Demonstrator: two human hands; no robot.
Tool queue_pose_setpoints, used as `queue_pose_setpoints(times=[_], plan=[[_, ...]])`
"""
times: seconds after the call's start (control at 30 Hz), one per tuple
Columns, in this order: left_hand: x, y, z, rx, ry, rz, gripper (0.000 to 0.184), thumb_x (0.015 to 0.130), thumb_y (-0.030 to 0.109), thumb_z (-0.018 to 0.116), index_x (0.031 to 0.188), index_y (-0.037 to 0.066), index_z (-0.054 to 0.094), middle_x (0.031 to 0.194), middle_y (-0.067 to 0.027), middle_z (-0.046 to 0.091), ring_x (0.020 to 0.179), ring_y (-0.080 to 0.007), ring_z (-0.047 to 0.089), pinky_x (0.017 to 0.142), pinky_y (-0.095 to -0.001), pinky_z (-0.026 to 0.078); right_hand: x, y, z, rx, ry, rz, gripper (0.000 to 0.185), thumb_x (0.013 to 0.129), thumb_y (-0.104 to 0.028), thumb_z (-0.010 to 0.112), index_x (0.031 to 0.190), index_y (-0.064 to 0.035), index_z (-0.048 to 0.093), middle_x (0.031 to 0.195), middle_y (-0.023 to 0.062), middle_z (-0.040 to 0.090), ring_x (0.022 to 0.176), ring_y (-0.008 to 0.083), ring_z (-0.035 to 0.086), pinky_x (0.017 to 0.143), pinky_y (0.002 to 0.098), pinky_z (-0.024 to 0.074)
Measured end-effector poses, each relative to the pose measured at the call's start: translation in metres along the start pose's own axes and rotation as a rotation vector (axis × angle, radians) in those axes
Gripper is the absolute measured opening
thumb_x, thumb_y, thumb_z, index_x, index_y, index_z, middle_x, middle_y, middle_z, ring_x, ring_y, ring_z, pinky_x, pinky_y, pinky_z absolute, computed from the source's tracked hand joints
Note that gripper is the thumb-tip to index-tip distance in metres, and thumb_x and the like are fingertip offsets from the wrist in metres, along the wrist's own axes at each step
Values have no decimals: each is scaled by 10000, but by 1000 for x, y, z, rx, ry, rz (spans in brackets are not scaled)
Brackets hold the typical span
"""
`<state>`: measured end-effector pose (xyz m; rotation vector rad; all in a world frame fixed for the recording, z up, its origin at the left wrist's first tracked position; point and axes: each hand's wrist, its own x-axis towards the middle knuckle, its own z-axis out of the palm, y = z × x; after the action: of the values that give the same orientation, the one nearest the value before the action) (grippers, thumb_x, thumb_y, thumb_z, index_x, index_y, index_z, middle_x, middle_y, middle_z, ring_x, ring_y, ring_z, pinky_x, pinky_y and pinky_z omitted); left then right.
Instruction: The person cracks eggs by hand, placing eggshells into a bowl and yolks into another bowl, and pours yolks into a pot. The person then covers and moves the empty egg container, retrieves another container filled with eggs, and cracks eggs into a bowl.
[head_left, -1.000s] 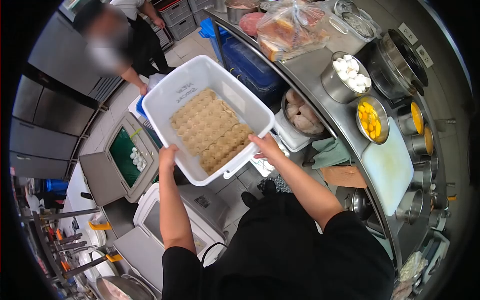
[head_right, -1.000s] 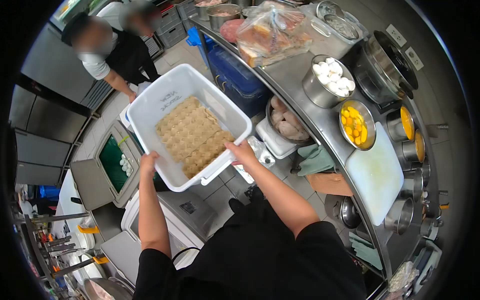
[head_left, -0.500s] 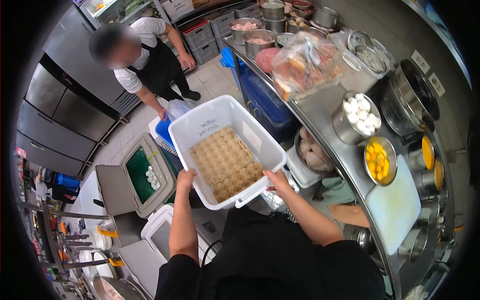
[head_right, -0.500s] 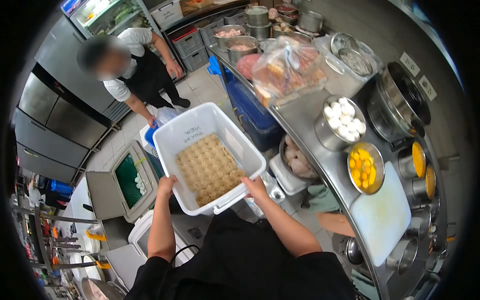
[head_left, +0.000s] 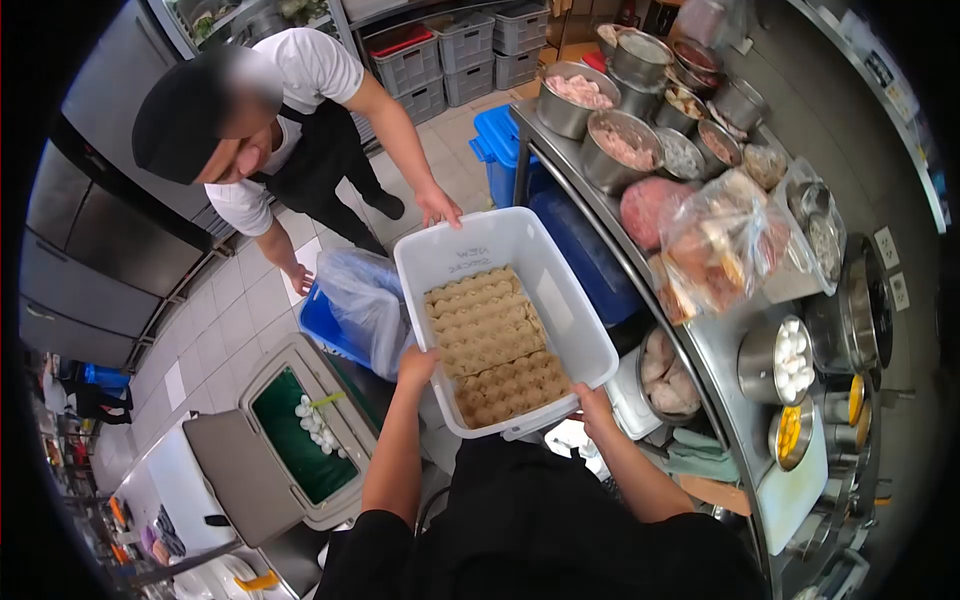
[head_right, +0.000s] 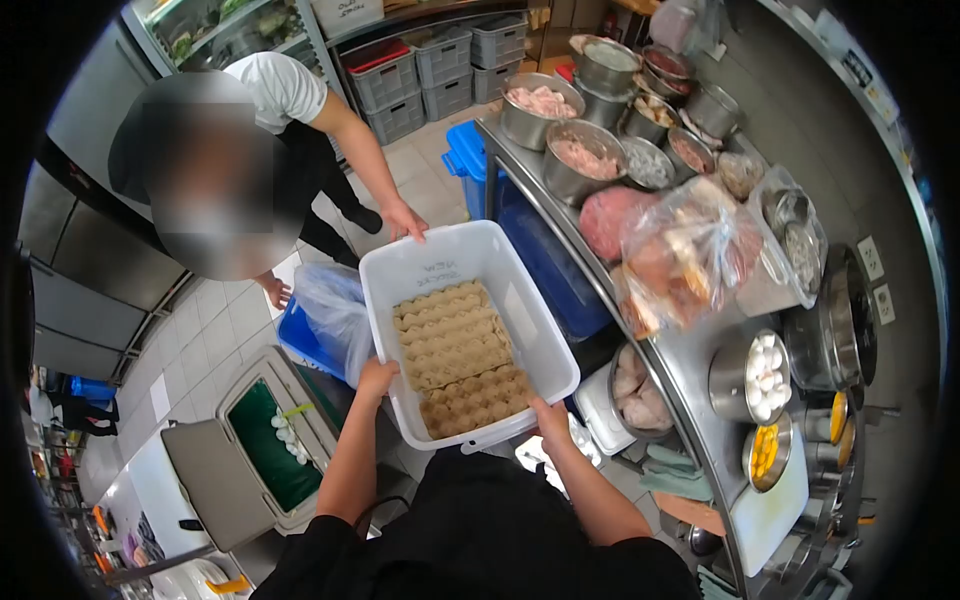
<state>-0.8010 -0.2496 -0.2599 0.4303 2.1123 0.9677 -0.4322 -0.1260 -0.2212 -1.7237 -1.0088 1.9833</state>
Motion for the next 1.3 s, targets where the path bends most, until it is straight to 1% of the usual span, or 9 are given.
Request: queue_pose_setpoints(times=[0.17,0.27,0.33,0.6,0.9,1.03,1.1,1.23,1.3], plan=[[52,24,-9,21,-39,46,400,736,208,618,1053,-29,674,842,-154,681,692,-275,662,561,-402,517,53,-21,18,-28,19,-11,513,838,-221,622,1309,-88,468,1093,119,606,913,286,650,593,468,570],[69,61,-30,15,-78,-52,427,728,239,623,1059,-25,675,846,-153,685,704,-276,667,566,-411,521,60,-55,51,2,54,-17,466,833,-220,631,1258,-86,499,1003,103,621,833,271,658,553,437,553],[90,82,-39,75,-4,-68,432,753,261,600,1029,-63,676,817,-195,701,676,-309,698,575,-414,542,79,-70,69,49,45,14,437,833,-213,633,1230,-85,504,947,90,616,789,264,654,552,422,554],[206,126,-57,51,69,-32,440,739,218,597,1059,-76,670,844,-204,707,687,-295,700,583,-396,546,196,-129,138,32,31,-20,502,833,-188,628,1297,-127,445,930,101,613,676,232,637,461,363,511],[326,199,-105,46,170,-71,415,728,232,613,989,-83,684,859,-200,713,710,-311,697,646,-404,557,264,-267,209,8,-90,-37,454,837,-253,708,1188,-50,503,902,100,620,701,200,635,480,343,497],[364,260,-128,-33,227,-40,395,707,220,627,960,-80,674,815,-170,691,646,-275,671,553,-389,534,302,-314,243,5,-129,-133,460,850,-259,719,1177,-12,509,951,102,622,747,180,634,509,326,512],[394,288,-142,75,231,22,327,725,202,597,933,-39,674,800,-157,685,634,-249,673,536,-370,527,322,-335,262,42,-154,-166,475,871,-274,710,1208,-9,504,960,103,625,770,179,643,525,328,528],[470,342,-165,163,251,88,346,708,186,591,955,-35,691,807,-139,707,704,-262,681,633,-371,526,365,-376,299,24,-221,-113,490,889,-302,700,1244,-29,500,1007,98,629,822,182,653,555,340,548],[522,367,-180,220,227,130,330,724,170,598,963,-32,702,840,-146,712,734,-241,680,693,-360,526,374,-408,324,154,-224,-166,514,860,-357,732,1172,-24,496,958,103,639,755,201,666,541,327,557]])
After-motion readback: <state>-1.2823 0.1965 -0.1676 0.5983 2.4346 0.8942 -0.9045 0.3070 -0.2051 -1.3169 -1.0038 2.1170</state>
